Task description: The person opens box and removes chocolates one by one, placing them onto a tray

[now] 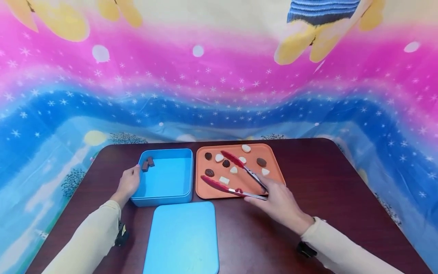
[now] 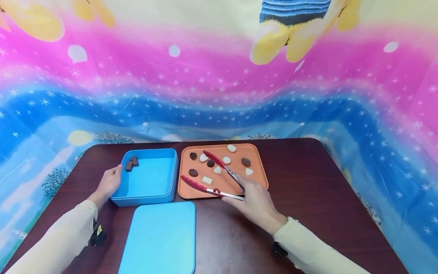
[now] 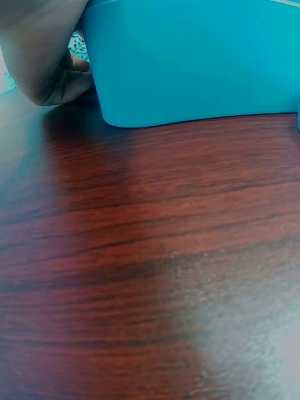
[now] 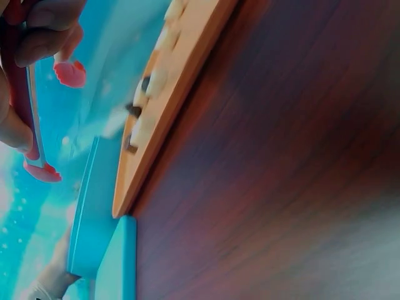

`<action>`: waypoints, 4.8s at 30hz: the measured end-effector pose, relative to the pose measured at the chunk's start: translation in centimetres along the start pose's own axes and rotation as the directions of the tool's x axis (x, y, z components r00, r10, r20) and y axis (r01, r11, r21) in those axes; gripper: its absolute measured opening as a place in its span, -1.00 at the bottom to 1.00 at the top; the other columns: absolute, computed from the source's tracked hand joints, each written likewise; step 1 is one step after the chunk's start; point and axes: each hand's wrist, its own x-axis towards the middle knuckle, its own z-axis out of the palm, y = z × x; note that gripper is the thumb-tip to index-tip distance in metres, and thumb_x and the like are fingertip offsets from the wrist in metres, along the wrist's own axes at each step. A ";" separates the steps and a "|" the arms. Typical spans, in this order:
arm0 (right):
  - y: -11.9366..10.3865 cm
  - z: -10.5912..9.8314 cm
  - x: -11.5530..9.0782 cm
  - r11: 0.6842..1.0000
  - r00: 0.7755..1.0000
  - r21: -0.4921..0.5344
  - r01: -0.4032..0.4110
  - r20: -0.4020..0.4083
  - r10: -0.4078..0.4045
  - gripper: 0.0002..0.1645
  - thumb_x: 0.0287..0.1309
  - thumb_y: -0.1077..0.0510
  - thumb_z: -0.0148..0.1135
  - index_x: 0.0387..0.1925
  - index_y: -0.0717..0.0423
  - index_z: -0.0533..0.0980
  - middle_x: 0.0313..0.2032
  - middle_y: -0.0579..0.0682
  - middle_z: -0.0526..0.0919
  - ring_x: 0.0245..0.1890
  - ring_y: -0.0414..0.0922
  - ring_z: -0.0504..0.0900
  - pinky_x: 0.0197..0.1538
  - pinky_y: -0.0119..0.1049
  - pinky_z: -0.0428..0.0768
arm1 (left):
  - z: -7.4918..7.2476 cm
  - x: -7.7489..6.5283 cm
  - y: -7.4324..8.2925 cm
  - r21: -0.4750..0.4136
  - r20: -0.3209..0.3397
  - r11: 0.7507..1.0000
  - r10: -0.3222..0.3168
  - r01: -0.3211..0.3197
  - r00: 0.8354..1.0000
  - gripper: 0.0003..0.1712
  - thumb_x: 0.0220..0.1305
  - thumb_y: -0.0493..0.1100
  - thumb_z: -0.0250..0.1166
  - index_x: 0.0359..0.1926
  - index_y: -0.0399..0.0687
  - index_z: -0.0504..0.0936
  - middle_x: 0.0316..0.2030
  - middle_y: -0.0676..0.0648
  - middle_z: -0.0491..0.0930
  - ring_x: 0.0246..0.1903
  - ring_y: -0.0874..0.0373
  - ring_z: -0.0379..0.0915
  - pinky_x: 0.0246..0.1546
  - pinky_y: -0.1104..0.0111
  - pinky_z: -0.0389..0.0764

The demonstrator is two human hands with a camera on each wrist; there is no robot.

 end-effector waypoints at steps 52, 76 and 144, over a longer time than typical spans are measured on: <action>-10.0 8.4 7.9 0.988 0.980 0.075 0.133 0.141 -0.142 -0.17 0.11 -0.40 0.37 0.33 -0.12 0.50 -0.78 -0.14 0.29 -0.83 -0.14 0.26 -0.72 -0.37 0.17 | 0.5 0.6 0.1 -0.012 0.002 0.999 -0.032 0.032 0.999 -0.14 0.60 0.22 -0.53 0.54 -0.37 0.04 0.47 -0.50 0.11 0.42 -0.42 0.12 0.41 -0.25 0.17; -13.3 11.2 11.5 0.987 0.974 -0.124 0.101 0.213 -0.073 -0.22 0.16 -0.37 0.34 0.30 -0.08 0.52 -0.72 -0.10 0.37 -0.72 -0.14 0.41 -0.68 -0.34 0.22 | 0.4 0.5 -0.3 -0.024 -0.003 0.999 -0.027 0.027 1.000 -0.14 0.60 0.21 -0.52 0.52 -0.39 0.08 0.44 -0.50 0.17 0.35 -0.39 0.18 0.37 -0.24 0.23; -15.3 14.2 11.5 0.932 0.966 -0.283 0.225 0.190 -0.176 -0.46 0.31 -0.28 0.24 0.20 -0.15 0.58 -0.20 -0.09 0.76 -0.42 -0.20 0.63 -0.48 -0.38 0.54 | -0.1 0.1 -0.4 -0.001 -0.002 1.000 -0.028 0.028 1.000 -0.14 0.61 0.21 -0.51 0.50 -0.42 0.11 0.36 -0.52 0.25 0.29 -0.39 0.21 0.30 -0.24 0.30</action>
